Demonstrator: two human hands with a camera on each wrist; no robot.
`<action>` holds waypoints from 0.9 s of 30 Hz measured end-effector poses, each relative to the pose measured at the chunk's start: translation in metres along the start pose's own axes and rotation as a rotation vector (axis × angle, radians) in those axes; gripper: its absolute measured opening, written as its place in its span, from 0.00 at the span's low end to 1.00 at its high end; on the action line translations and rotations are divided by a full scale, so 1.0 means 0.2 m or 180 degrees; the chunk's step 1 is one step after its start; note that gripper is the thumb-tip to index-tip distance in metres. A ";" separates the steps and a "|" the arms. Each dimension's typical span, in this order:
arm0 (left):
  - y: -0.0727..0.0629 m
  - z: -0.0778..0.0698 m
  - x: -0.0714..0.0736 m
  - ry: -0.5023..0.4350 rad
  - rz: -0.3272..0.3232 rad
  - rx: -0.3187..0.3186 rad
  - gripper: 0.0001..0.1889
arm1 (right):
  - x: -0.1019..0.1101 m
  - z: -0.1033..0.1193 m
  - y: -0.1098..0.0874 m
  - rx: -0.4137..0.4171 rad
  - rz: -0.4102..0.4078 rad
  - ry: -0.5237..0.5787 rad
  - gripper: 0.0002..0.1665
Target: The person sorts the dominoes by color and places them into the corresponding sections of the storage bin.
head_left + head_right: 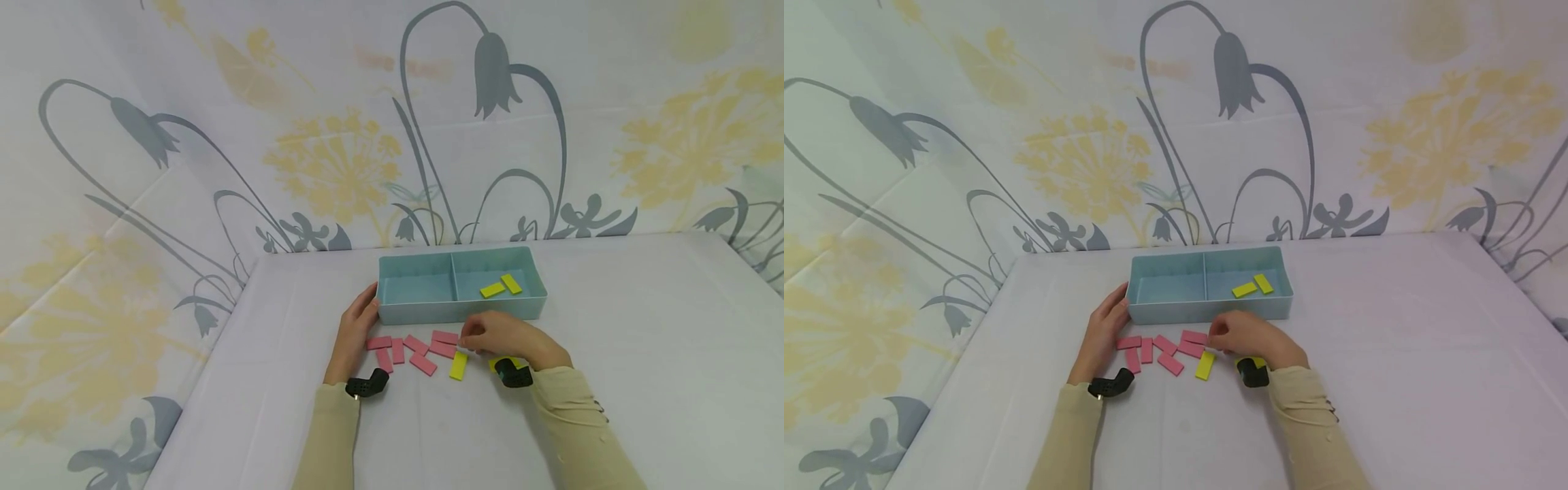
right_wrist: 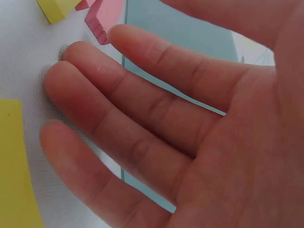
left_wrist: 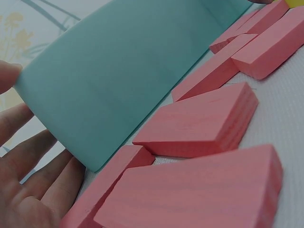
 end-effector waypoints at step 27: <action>0.00 0.00 0.00 0.0009 0.0055 -0.0103 0.29 | -0.11 0.07 0.00 -0.0324 0.0028 -0.0641 0.20</action>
Point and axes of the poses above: each hand's wrist, its own y-axis towards the middle knuckle, its own x-axis out of the back of the hand, z = x × y, the point moved 5 cm from there along y, towards the middle knuckle, and after that the axes turned 2 degrees about y, right-handed, at the moved point
